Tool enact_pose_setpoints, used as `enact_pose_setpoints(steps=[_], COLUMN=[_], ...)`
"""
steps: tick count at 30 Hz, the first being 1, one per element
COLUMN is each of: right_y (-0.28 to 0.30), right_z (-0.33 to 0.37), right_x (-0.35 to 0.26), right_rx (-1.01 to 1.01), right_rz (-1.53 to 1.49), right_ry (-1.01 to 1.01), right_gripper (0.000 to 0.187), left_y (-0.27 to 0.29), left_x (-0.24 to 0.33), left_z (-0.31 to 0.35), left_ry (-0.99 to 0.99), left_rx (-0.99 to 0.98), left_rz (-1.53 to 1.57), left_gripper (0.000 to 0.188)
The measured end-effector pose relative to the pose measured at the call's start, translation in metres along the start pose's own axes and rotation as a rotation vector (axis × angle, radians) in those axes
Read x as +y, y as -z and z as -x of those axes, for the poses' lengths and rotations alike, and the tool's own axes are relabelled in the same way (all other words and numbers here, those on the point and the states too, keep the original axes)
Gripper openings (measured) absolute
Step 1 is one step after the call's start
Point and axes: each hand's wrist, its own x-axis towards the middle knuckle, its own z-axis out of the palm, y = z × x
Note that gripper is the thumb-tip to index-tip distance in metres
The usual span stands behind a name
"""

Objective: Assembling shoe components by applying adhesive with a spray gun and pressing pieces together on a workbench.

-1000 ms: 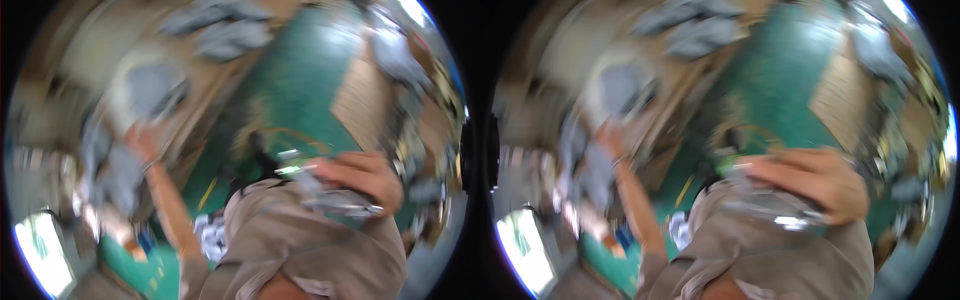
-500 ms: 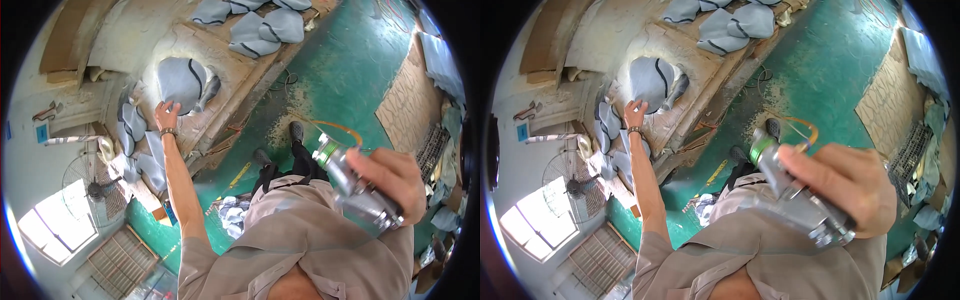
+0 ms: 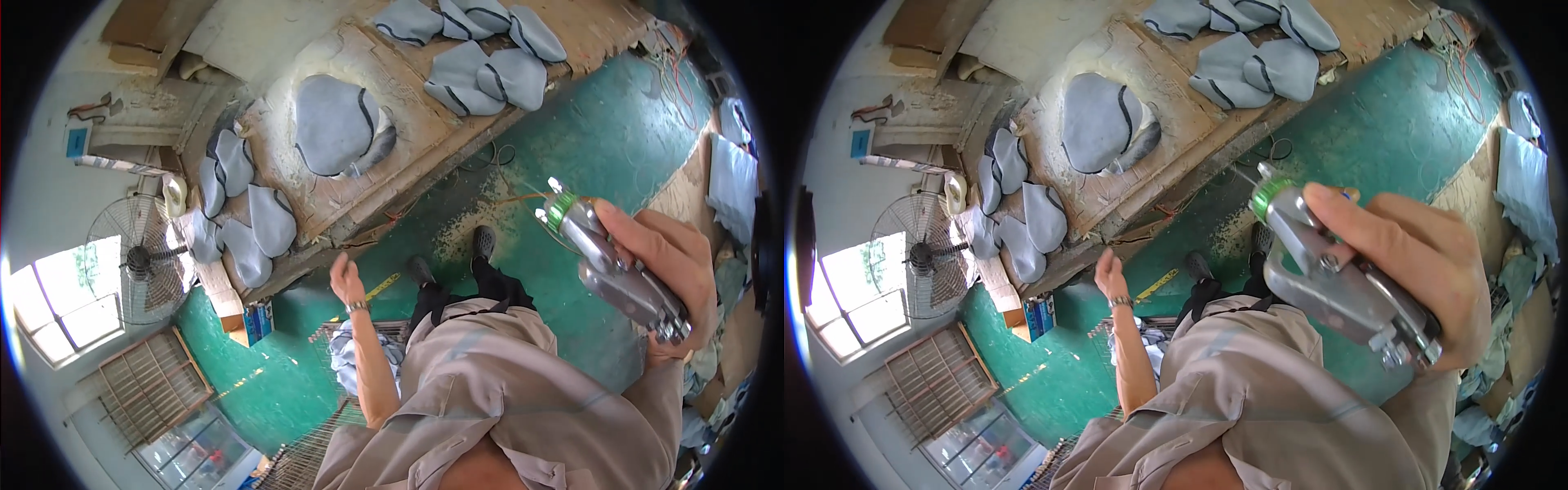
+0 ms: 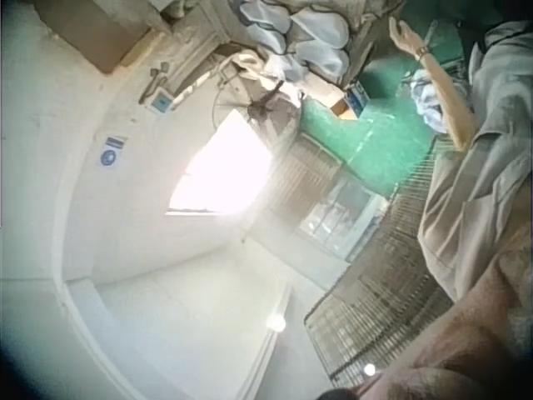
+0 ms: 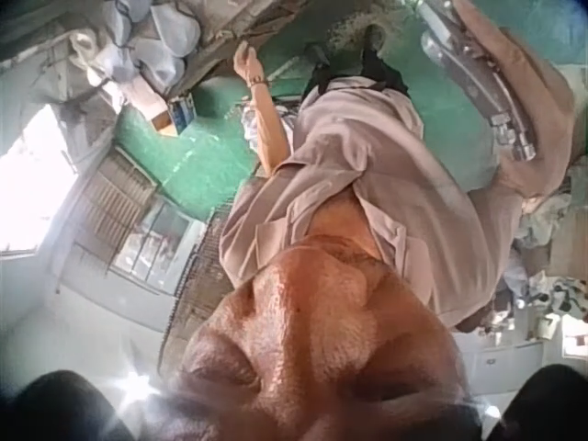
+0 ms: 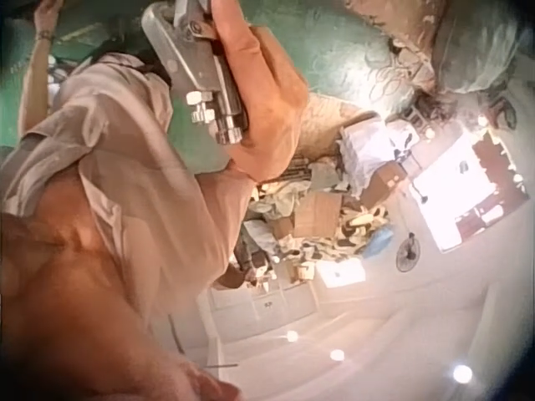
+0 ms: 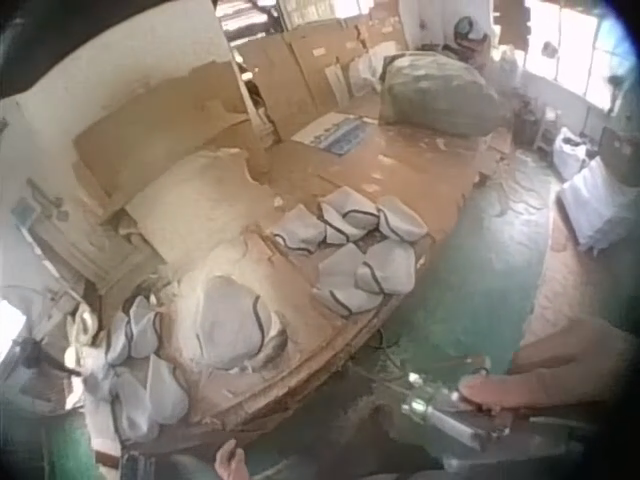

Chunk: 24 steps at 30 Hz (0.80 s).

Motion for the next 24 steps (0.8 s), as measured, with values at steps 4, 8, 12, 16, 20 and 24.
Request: enact_pose_setpoints(steps=[4, 8, 12, 16, 20, 24], right_y=[-0.008, -0.023, -0.023, -0.045, -0.044, -0.024], right_z=[-0.026, -0.035, -0.039, -0.041, -0.020, -0.007], right_x=[-0.010, -0.026, -0.050, -0.059, -0.085, -0.082], right_rx=[-0.043, -0.095, -0.302, -0.151, 0.010, -0.242], right_rz=[0.001, -0.009, 0.013, 0.078, 0.162, 0.208], right_ry=[-0.022, 0.134, 0.235, 0.157, 0.008, 0.248], right_gripper=[0.055, 0.058, 0.056, 0.054, 0.054, 0.069], left_y=[0.024, 0.048, 0.033, 0.036, 0.009, -0.001], left_x=[-0.089, -0.131, -0.122, -0.105, -0.042, 0.013], left_z=[0.069, 0.100, 0.089, 0.061, 0.021, -0.003], left_ry=[0.245, 0.487, 0.357, 0.260, 0.035, -0.046], left_rx=[-0.012, 0.065, 0.072, 0.130, 0.073, 0.076], left_rz=[-0.093, 0.020, 0.071, 0.251, 0.141, 0.187], left_gripper=[0.032, 0.032, 0.030, 0.028, 0.025, 0.022])
